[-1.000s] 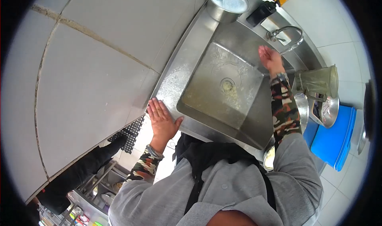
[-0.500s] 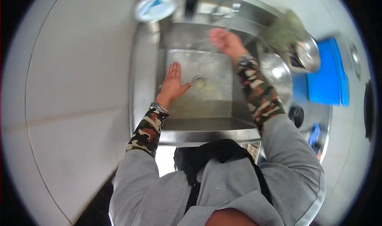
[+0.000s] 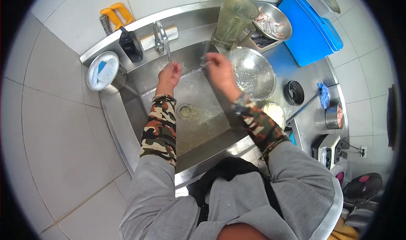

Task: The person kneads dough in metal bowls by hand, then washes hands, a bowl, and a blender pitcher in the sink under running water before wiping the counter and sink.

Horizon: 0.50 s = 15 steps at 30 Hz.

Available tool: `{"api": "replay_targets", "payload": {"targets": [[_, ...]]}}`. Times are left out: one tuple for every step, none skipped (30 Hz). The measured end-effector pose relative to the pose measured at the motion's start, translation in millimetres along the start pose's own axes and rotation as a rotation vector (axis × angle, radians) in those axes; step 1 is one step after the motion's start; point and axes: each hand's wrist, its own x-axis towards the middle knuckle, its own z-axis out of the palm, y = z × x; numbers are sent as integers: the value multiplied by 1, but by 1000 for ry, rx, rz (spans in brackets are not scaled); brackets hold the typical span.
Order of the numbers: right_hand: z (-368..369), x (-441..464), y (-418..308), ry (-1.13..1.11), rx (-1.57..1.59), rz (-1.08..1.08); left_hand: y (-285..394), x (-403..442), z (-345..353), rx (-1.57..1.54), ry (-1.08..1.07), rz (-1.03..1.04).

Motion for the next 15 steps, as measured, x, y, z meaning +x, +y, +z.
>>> {"api": "replay_targets", "payload": {"targets": [[-31, 0, 0, 79, -162, -144, 0, 9, 0, -67, -38, -13], [-65, 2, -5, 153, -325, -289, 1, 6, 7, -64, -35, -18], [-100, 8, 1, 144, -468, -191, 5, -4, 20, -69, -17, -9], [-131, 22, 35, 248, -709, -229, 9, -12, 29, -76, 6, 1], [-168, 38, 78, 227, -892, -160, 11, -16, 31, -77, 20, 2], [-200, 50, 129, 214, -1001, -12, 12, -20, 32, -99, -52, 31], [-220, 61, 161, 206, -1107, 134, 12, -23, 32, -118, -132, 63], [-229, 65, 169, 198, -1103, 136, 3, -30, 26, -117, -124, 66], [-237, 68, 173, -56, -950, 307, -12, -44, 15, 43, -139, 122], [-240, 72, 174, -303, -782, 468, -27, -59, 6, 203, -156, 177], [-221, 66, 134, -252, -828, 336, -43, -77, -7, 346, -79, 190], [-198, 59, 124, -241, -788, 278, -62, -100, -24, 493, 3, 194], [-176, 53, 113, -217, -750, 223, -85, -117, -46, 789, 145, 521], [-143, 37, 81, -219, -720, 147, -106, -132, -65, 1076, 272, 854], [-109, 19, 47, -211, -661, 146, -117, -160, -79, 1303, 146, 1015]]}}
